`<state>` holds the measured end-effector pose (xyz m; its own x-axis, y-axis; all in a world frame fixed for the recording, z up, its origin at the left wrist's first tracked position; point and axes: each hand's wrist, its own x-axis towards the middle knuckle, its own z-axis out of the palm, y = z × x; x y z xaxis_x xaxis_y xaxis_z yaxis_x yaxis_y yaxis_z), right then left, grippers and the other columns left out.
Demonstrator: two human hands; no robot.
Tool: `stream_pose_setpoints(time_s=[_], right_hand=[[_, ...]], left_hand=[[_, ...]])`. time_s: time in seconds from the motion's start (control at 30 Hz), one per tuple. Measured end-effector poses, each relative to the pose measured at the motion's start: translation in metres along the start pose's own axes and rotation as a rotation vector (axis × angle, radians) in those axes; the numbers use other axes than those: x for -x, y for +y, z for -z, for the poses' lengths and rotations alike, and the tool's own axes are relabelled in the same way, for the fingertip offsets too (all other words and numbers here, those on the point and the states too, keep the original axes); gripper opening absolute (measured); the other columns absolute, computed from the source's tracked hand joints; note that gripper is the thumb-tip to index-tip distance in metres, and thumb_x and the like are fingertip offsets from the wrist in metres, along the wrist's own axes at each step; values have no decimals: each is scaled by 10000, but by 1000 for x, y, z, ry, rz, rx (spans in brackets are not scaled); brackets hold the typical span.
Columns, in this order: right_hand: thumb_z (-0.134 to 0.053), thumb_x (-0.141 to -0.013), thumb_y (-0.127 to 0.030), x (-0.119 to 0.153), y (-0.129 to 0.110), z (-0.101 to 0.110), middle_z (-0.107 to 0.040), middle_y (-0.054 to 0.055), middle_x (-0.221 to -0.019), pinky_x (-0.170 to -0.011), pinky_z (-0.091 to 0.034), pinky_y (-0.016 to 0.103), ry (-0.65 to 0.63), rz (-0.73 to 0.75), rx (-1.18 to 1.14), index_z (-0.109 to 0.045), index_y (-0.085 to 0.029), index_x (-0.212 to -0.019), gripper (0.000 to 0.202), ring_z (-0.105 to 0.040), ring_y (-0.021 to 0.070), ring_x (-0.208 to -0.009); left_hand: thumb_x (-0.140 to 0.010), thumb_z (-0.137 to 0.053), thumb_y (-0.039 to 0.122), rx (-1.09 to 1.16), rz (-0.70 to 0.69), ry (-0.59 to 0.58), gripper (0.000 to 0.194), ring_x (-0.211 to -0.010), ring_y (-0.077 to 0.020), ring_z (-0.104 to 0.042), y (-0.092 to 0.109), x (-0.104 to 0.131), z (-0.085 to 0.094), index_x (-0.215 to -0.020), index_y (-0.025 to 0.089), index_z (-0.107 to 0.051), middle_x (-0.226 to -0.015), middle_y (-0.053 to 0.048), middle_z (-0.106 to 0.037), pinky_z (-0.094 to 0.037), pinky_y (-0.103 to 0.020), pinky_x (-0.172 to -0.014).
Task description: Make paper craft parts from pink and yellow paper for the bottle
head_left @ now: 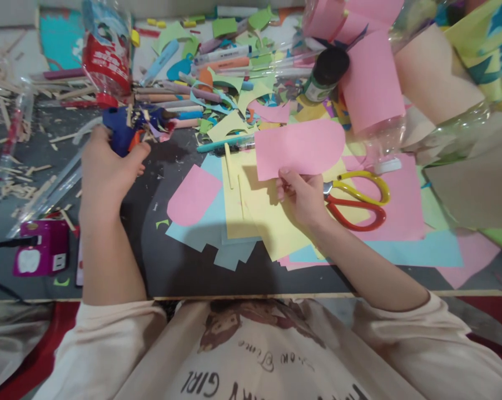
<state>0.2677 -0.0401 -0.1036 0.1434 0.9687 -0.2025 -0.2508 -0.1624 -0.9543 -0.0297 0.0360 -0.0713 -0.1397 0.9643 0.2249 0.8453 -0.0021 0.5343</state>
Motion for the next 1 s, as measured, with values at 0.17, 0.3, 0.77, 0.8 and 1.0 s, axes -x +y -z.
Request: stream_pose_setpoints(time_s=[0.17, 0.3, 0.77, 0.8, 1.0], right_hand=[[-627, -824, -554, -3, 1, 2, -508, -38, -452, -344, -370, 228, 16, 40, 16, -505, -221, -581, 430, -454, 76, -362], [-642, -838, -538, -3, 2, 3, -520, -39, -449, -358, -382, 222, -10, 59, 28, -524, -210, -589, 429, -481, 75, -356], [-650, -842, -526, 1, -1, -1, -578, -26, -484, -330, -373, 219, 35, 49, 95, -516, -216, -588, 423, -489, 73, -343], [-644, -841, -539, 1, -2, -1, -579, -25, -484, -332, -377, 221, 34, 49, 108, -513, -218, -586, 430, -492, 76, -345], [-627, -849, -549, 1, -1, 1, -569, -25, -476, -346, -391, 228, 10, 38, 139, -512, -218, -587, 437, -495, 78, -350]], left_hand=[[-713, -739, 605, 287, -76, -30, 556, -870, -205, -625, 33, 25, -26, -1043, 194, -561, -923, 3, -661, -521, -393, -797], [-644, -794, 567, 320, -112, -71, 654, -904, -216, -639, 47, 48, -43, -1131, 203, -555, -964, -5, -668, -516, -370, -795], [-713, -676, 367, -30, -93, -90, 524, -1023, -318, -666, 44, 62, -44, -1200, 244, -526, -1012, -82, -678, -534, -416, -906], [-713, -673, 367, -29, -91, -96, 519, -1034, -323, -662, 45, 62, -44, -1196, 245, -528, -1018, -83, -675, -531, -423, -918], [-687, -674, 389, -50, -63, -126, 461, -1055, -346, -650, 47, 62, -42, -1107, 237, -561, -954, -79, -653, -510, -459, -968]])
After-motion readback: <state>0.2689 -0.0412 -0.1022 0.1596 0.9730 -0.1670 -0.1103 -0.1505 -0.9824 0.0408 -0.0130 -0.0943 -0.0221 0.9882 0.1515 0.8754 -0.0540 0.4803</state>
